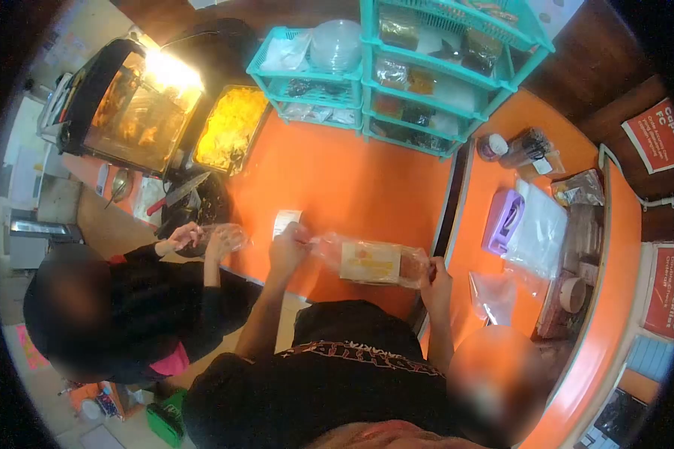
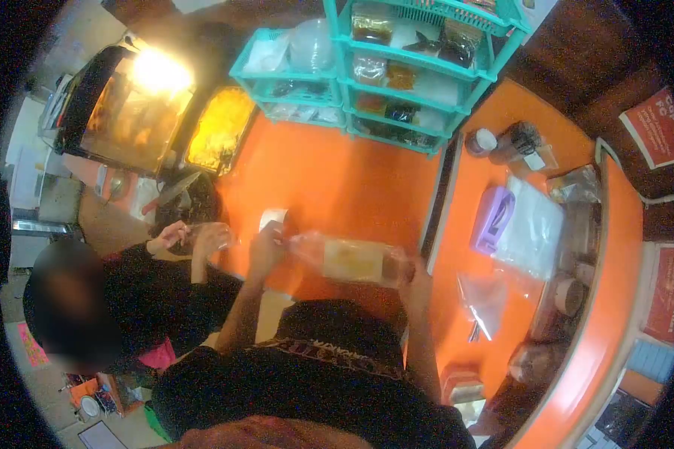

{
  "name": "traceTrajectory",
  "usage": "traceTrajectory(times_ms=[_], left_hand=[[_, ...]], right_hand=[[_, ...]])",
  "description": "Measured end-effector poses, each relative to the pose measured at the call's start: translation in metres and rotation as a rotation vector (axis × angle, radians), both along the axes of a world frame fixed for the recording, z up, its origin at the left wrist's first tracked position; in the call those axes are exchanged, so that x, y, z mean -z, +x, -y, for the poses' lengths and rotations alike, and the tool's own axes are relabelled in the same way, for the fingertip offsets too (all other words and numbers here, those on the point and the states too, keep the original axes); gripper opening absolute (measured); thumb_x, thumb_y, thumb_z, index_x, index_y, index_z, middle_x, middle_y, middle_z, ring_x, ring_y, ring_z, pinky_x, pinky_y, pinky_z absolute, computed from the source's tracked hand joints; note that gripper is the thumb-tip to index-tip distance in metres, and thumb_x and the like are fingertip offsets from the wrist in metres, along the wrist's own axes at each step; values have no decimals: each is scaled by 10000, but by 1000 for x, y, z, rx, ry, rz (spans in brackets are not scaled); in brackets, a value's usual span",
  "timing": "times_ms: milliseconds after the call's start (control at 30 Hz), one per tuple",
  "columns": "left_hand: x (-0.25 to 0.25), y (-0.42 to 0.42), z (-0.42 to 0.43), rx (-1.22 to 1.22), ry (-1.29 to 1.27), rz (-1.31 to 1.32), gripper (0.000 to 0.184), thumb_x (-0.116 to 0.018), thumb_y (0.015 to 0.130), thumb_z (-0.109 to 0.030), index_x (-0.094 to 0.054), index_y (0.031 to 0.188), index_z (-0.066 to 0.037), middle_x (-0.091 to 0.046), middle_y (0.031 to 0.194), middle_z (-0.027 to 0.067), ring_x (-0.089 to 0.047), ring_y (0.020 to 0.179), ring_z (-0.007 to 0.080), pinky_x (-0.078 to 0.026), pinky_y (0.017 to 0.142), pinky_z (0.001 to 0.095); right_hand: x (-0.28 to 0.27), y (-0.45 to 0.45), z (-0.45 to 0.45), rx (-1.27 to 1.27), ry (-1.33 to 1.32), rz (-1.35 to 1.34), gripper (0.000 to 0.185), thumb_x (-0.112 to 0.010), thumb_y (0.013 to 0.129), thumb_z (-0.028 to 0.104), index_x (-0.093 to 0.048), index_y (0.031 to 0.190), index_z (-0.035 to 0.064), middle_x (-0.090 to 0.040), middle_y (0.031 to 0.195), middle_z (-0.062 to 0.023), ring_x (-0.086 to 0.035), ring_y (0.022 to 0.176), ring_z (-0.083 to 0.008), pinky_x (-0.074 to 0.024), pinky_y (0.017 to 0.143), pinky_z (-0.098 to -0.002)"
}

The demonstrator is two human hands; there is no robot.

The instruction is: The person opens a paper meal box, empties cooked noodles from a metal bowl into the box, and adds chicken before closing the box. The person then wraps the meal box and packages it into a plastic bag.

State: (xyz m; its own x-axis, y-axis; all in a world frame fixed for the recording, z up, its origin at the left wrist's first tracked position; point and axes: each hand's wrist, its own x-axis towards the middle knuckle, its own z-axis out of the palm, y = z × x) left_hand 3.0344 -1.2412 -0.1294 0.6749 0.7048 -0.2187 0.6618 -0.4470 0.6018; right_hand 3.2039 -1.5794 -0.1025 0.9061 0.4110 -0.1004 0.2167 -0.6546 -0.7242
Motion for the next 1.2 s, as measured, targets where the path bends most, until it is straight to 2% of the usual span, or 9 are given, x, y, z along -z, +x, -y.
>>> traceTrajectory(times_ms=[67, 133, 167, 267, 367, 600, 933, 1033, 1200], left_hand=[[-1, 16, -29, 17, -77, 248, 288, -749, 841, -257, -659, 1038, -67, -712, 836, 83, -709, 819, 245, -541, 725, 377], [-88, 82, -51, -17, -11, 483, 202, -704, 888, -245, -690, 928, -47, -691, 770, 102, -686, 773, 257, -539, 727, 371], [-101, 114, -76, -19, 316, 541, 190, -659, 923, -222, -695, 899, -36, -688, 789, 126, -668, 743, 280, -527, 705, 382], [-153, 217, -167, -40, 666, 587, 294, -575, 967, -288, -711, 949, -27, -674, 854, 219, -638, 826, 422, -493, 704, 495], [-153, 305, -248, 42, 924, 355, 353, -613, 912, -314, -652, 1205, -119, -721, 925, 168, -684, 919, 358, -515, 833, 490], [-201, 334, -263, -106, 731, 419, 461, -754, 784, -293, -639, 1222, -206, -760, 969, 48, -705, 994, 274, -519, 903, 431], [-284, 293, -282, 150, 756, 583, 272, -712, 855, -343, -760, 983, -107, -743, 886, 114, -713, 802, 284, -545, 766, 395], [-329, 258, -220, 109, 605, 550, 268, -686, 900, -303, -744, 1010, -66, -737, 830, 104, -701, 730, 223, -542, 693, 349], [-345, 189, -101, 48, 143, 862, 166, -646, 938, -167, -704, 1007, -27, -701, 799, 47, -660, 719, 122, -504, 602, 253]], right_hand=[[7, 6, 7, -44, -37, 26, 187, -656, 929, 175, -611, 1027, 21, -591, 677, -131, -594, 600, -224, -467, 564, -354], [7, 15, 7, -97, -78, 50, 173, -662, 920, 154, -620, 1008, 10, -582, 667, -129, -584, 598, -204, -461, 560, -341], [-7, 19, 0, -48, -4, 52, 188, -669, 916, 159, -624, 1009, 3, -589, 674, -125, -582, 597, -205, -463, 562, -340], [-43, 25, -27, 46, 123, 88, 224, -692, 900, 164, -634, 1019, -16, -613, 704, -111, -577, 602, -194, -465, 569, -331], [-38, 38, -36, 1, 122, 148, 238, -715, 884, 144, -642, 1041, -19, -636, 752, -93, -578, 629, -156, -466, 579, -303], [-14, 41, 0, 103, 212, -82, 210, -714, 888, 111, -652, 1052, -4, -672, 827, -69, -617, 694, -124, -486, 615, -262], [-2, 40, 6, 10, 133, 74, 228, -741, 859, 123, -640, 1019, -4, -674, 813, -76, -628, 693, -135, -499, 605, -272], [-18, 38, 4, 18, 89, -61, 328, -755, 848, 154, -620, 1108, 7, -668, 944, -127, -650, 833, -207, -525, 730, -326], [-73, 29, -25, -42, 145, 420, 684, -830, 750, 253, -517, 1322, 46, -509, 1300, -222, -489, 1227, -368, -402, 1037, -448]])
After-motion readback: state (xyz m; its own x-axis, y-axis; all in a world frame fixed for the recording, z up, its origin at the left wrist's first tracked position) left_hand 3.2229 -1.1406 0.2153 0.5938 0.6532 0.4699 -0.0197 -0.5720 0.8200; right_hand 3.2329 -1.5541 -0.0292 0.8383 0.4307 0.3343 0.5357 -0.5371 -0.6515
